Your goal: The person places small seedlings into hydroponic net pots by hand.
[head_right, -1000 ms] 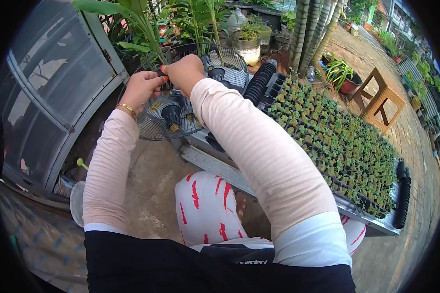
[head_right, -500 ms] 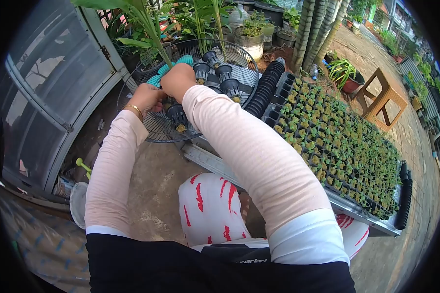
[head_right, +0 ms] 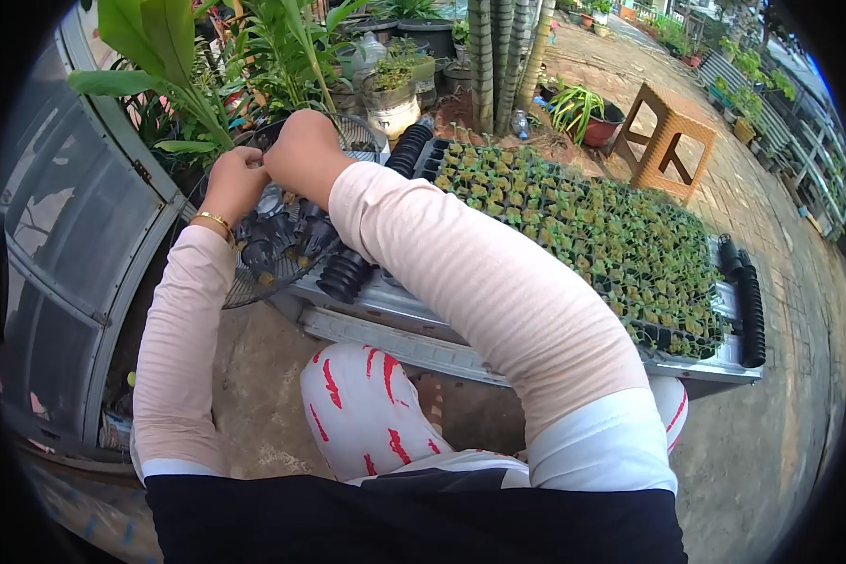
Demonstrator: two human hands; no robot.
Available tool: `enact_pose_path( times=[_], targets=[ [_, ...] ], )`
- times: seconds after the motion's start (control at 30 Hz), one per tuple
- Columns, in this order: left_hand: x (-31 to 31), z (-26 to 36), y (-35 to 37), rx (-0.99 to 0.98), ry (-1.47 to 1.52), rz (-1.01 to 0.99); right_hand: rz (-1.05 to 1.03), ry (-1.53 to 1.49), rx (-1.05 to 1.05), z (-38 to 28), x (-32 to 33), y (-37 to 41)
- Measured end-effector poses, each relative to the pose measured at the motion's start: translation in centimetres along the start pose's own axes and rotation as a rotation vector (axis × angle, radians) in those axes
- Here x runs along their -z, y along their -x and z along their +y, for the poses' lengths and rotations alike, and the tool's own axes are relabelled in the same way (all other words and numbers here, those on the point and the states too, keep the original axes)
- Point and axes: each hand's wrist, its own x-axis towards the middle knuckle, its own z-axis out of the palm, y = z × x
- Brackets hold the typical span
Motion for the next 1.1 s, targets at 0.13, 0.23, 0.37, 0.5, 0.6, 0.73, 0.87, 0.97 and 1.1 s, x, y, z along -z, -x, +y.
enact_pose_path(
  times=[0.13,0.23,0.37,0.5,0.6,0.73,0.87,0.97,1.1],
  targets=[
    [-2.9,7.3,-0.7,-0.171,0.398,-0.143,0.159,0.075,-0.002,4.9,7.5,3.4],
    [-5.3,14.7,0.9,-0.307,0.574,-0.268,0.252,0.009,-0.054,8.3,14.4,8.2],
    [-6.6,24.4,4.8,-0.526,0.592,-0.407,0.401,0.080,-0.149,12.7,23.6,16.0],
    [-6.7,33.3,8.7,-0.761,0.531,-0.532,0.626,0.191,-0.284,15.5,32.1,25.3],
    [-7.1,39.7,11.6,-0.946,0.500,-0.557,0.664,0.399,-0.403,17.3,36.7,32.4],
    [-9.6,47.2,15.5,-1.228,0.483,-0.512,0.719,0.684,-0.650,19.6,37.5,39.7],
    [-13.9,53.4,20.2,-1.465,0.453,-0.525,0.725,0.733,-0.829,21.6,35.8,44.2],
    [-15.4,55.8,22.5,-1.544,0.318,-0.513,0.771,0.741,-0.865,23.1,33.5,45.8],
    [-19.2,57.8,24.6,-1.609,0.344,-0.566,0.887,0.614,-0.838,25.0,31.4,46.7]
  ],
)
